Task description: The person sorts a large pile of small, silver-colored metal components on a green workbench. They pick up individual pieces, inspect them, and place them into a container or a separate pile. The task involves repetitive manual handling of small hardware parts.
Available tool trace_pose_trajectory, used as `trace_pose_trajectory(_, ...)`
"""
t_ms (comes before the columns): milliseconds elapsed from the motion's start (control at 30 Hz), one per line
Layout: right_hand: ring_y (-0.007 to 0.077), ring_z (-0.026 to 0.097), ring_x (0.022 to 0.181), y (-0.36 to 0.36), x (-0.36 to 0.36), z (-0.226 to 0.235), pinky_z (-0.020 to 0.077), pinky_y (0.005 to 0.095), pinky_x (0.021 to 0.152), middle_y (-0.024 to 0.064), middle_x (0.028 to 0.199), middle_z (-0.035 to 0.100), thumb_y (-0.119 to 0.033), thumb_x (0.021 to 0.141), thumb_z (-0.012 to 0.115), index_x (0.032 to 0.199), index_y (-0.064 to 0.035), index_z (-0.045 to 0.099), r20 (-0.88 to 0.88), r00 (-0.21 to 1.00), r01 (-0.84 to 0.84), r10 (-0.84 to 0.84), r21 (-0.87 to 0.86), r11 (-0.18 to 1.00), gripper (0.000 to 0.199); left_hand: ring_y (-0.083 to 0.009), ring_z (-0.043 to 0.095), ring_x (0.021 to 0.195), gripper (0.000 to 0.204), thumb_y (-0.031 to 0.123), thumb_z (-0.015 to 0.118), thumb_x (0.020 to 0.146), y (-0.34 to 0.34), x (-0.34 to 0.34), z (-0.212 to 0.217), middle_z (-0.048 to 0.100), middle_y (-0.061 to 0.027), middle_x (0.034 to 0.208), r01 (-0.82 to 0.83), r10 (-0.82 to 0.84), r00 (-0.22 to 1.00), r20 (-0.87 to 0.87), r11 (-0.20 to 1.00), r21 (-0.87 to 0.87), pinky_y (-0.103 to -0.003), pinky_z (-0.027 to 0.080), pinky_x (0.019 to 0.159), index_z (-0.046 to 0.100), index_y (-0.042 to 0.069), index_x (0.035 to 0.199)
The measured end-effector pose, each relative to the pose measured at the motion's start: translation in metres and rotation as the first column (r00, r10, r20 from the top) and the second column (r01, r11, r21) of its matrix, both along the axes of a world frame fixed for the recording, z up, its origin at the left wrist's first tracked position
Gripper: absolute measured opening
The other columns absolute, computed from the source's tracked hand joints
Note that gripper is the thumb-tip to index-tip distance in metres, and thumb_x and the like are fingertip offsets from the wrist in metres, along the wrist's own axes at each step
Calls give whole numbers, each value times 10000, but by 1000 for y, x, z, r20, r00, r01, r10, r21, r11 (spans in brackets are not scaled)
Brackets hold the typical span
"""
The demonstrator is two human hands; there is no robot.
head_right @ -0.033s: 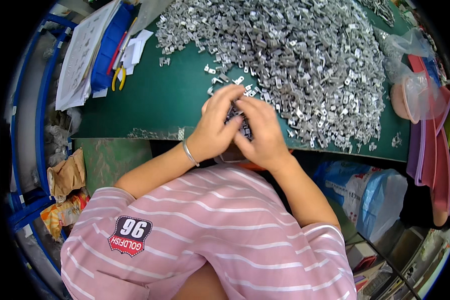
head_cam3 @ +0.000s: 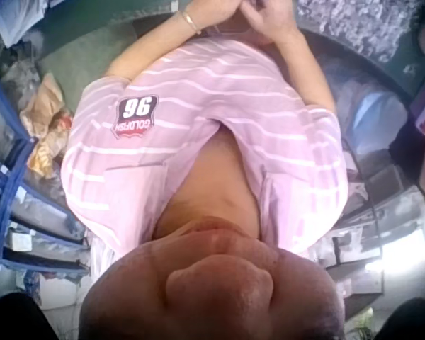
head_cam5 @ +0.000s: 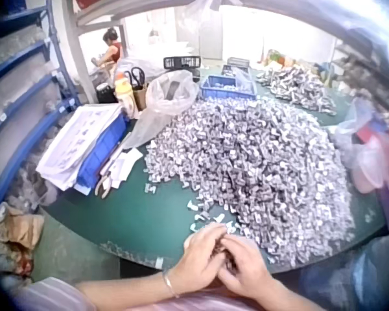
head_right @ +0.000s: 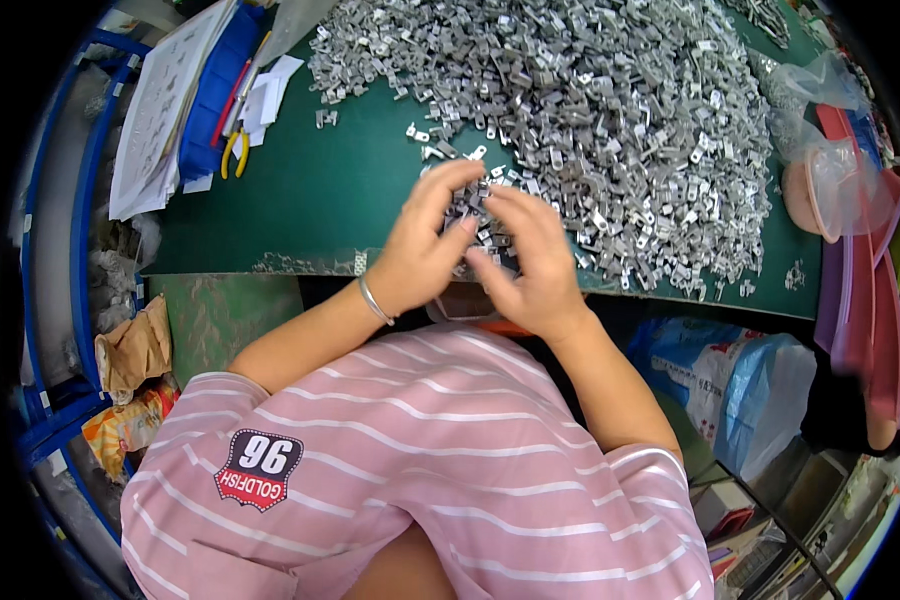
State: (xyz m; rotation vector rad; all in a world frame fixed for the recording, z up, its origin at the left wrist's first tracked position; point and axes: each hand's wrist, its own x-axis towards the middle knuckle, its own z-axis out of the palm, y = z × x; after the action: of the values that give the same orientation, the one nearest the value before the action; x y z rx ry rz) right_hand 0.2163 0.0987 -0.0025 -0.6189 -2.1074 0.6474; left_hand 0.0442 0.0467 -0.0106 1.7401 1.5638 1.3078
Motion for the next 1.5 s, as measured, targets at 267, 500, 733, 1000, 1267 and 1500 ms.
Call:
trace_pose_trajectory(267,266,643,832,-24,49,-3,507,350,729,120,930,688,45,816,747,1031,2,664,24,975,220,-219,-159,962,234,-266,648,886,220,76,813,797,-25,-24,19,675,-85,1009,85,-73,970,-231,996,41,-362,502,788,685,36,971)
trace_pose_trajectory(500,270,654,906,-27,34,-1,408,407,866,56,972,698,-27,753,782,1022,-91,681,251,962,91,-105,67,994,295,-231,678,810,221,-18,793,782,-36,-16,13,657,-102,956,130,-138,980,-141,989,-66,-313,548,725,694,22,976)
trace_pose_trajectory(733,297,697,912,-7,46,-6,515,375,839,123,988,736,39,798,749,995,-23,702,47,993,110,-106,-99,989,212,-162,692,857,112,-38,719,891,-39,-9,16,667,-114,1039,232,-45,837,545,932,-278,-277,576,778,676,-58,993)
trace_pose_trajectory(1000,326,706,865,-33,53,9,571,374,753,169,1015,730,93,792,720,970,18,693,28,998,-61,62,-27,998,195,-157,675,813,118,-17,774,829,-45,-9,22,704,-99,985,330,-294,938,184,920,-213,-279,554,704,713,-4,930)
trace_pose_trajectory(1267,353,638,922,-29,40,-6,526,416,819,153,1051,654,5,805,755,1029,-11,667,121,965,226,-234,71,971,241,-209,642,684,311,38,849,732,-36,18,7,614,-81,941,137,-128,957,-260,990,15,-329,535,611,679,42,992)
trace_pose_trajectory(1500,318,640,920,-13,35,-6,495,420,789,106,1033,661,-11,789,748,1080,-47,658,271,918,246,-289,181,952,306,-193,660,668,209,-50,770,751,-40,14,4,627,-93,926,111,-111,986,-123,994,-3,-301,554,608,674,20,923)
